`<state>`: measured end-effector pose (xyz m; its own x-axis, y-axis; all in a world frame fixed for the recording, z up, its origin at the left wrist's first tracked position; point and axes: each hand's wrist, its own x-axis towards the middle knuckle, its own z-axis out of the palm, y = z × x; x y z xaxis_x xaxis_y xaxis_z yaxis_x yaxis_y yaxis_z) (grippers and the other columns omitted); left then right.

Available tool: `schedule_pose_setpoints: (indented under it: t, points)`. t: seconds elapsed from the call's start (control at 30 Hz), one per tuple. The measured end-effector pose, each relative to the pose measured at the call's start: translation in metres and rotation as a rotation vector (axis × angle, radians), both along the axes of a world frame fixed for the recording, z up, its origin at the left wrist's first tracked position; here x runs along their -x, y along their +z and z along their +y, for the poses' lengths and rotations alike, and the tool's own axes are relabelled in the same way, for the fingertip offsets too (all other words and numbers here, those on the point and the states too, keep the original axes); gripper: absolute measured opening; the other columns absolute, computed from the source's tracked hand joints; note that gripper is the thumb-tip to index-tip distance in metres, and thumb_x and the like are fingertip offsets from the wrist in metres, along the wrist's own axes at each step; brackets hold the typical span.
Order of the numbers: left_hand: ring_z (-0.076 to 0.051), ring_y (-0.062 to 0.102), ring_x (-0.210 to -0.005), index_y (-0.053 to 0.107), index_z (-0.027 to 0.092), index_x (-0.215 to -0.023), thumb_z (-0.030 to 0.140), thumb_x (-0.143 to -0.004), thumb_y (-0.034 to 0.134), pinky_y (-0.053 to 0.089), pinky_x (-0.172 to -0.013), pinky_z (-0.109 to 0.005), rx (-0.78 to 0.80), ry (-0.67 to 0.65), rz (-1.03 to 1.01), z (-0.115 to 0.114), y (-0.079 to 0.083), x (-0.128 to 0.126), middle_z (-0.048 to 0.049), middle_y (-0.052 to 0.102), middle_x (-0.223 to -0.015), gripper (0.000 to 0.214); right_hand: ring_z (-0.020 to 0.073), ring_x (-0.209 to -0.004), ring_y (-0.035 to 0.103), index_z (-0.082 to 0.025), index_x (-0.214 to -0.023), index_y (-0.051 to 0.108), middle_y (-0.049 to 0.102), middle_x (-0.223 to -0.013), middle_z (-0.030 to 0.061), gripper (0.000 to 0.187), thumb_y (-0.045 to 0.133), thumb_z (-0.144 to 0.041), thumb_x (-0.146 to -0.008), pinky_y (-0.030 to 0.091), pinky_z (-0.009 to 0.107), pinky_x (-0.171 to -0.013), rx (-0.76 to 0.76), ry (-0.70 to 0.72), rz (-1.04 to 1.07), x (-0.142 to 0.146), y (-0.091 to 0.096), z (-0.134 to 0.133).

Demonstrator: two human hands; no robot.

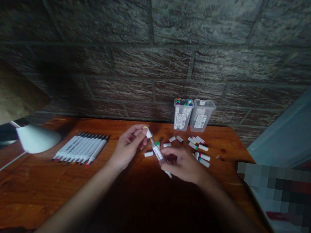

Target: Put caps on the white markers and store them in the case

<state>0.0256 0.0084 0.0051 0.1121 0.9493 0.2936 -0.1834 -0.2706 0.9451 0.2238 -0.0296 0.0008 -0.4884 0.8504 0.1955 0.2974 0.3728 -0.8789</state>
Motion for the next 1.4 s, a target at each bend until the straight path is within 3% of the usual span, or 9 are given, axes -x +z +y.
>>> schedule_pose_setpoints:
  t: [0.3,0.5,0.67,0.83,0.97,1.1,1.17,1.4]
  points:
    - [-0.009,0.055,-0.061,0.069,0.015,-0.097,0.033,-0.081,0.071,0.043,-0.056,-0.021,-0.100,0.067,0.236,-0.005,0.003,0.000,-0.0009,0.066,-0.075,0.025,0.0113,-0.064,0.055,-0.018,-0.090,0.069,0.064,-0.073,-0.0009,0.012,0.061,-0.020,-0.080,0.042,0.025,-0.061,-0.060,-0.036,0.016,0.000,-0.002,0.002]
    - [-0.013,0.061,-0.070,0.066,0.017,-0.116,0.032,-0.082,0.070,0.049,-0.067,-0.024,-0.228,0.047,0.374,-0.004,-0.002,0.003,-0.0024,0.070,-0.080,0.038,0.0109,-0.063,0.054,-0.020,-0.098,0.066,0.061,-0.073,-0.0015,0.016,0.058,-0.022,-0.084,0.041,0.025,-0.062,-0.118,-0.074,0.033,0.000,-0.005,0.002]
    - [-0.015,0.062,-0.078,0.069,0.019,-0.114,0.035,-0.087,0.063,0.048,-0.070,-0.025,-0.286,0.048,0.495,-0.007,-0.002,0.004,-0.0052,0.071,-0.094,0.031,0.0118,-0.065,0.054,-0.021,-0.099,0.062,0.059,-0.073,-0.0015,0.015,0.054,-0.023,-0.086,0.041,0.026,-0.061,-0.038,-0.057,0.084,-0.001,-0.004,0.002]
    - [-0.012,0.059,-0.069,0.055,0.020,-0.130,0.043,-0.093,0.052,0.046,-0.057,-0.024,-0.243,0.053,0.286,-0.006,0.003,0.002,-0.0084,0.069,-0.104,0.044,0.0118,-0.065,0.056,-0.021,-0.095,0.054,0.060,-0.078,-0.0004,0.013,0.055,-0.028,-0.085,0.043,0.026,-0.061,0.178,-0.035,0.325,0.000,0.000,0.006]
    - [-0.012,0.057,-0.065,0.060,0.017,-0.119,0.047,-0.092,0.051,0.044,-0.053,-0.023,-0.150,0.150,0.210,-0.003,0.004,0.002,-0.0078,0.069,-0.094,0.041,0.0101,-0.047,0.037,-0.022,-0.086,0.051,0.041,-0.058,-0.0053,0.033,0.049,-0.054,-0.085,0.033,0.025,-0.047,0.359,-0.087,0.610,-0.002,0.014,0.008]
    - [-0.013,0.057,-0.065,0.064,0.016,-0.113,0.050,-0.091,0.051,0.045,-0.056,-0.024,-0.150,0.153,0.227,-0.003,0.003,0.002,-0.0069,0.070,-0.089,0.042,0.0126,-0.048,0.033,-0.024,-0.059,0.031,0.029,-0.053,-0.0033,0.068,0.018,-0.089,-0.073,0.037,0.030,-0.050,0.391,-0.140,0.675,-0.013,0.030,0.009]
    - [-0.013,0.057,-0.065,0.065,0.015,-0.110,0.050,-0.092,0.050,0.044,-0.057,-0.024,-0.163,0.141,0.253,-0.004,0.002,0.002,-0.0070,0.070,-0.088,0.041,0.0133,-0.047,0.032,-0.025,-0.054,0.024,0.025,-0.050,-0.0028,0.071,0.010,-0.093,-0.069,0.038,0.031,-0.051,0.368,-0.162,0.644,-0.019,0.033,0.011]
    - [-0.014,0.055,-0.065,0.067,0.015,-0.106,0.047,-0.094,0.047,0.044,-0.059,-0.025,-0.242,0.137,0.338,-0.004,0.001,0.003,-0.0060,0.069,-0.082,0.040,0.0111,-0.039,0.015,-0.027,-0.046,0.018,0.012,-0.042,-0.0055,0.066,0.015,-0.086,-0.076,0.024,0.030,-0.040,0.322,-0.250,0.778,-0.029,0.024,0.014]
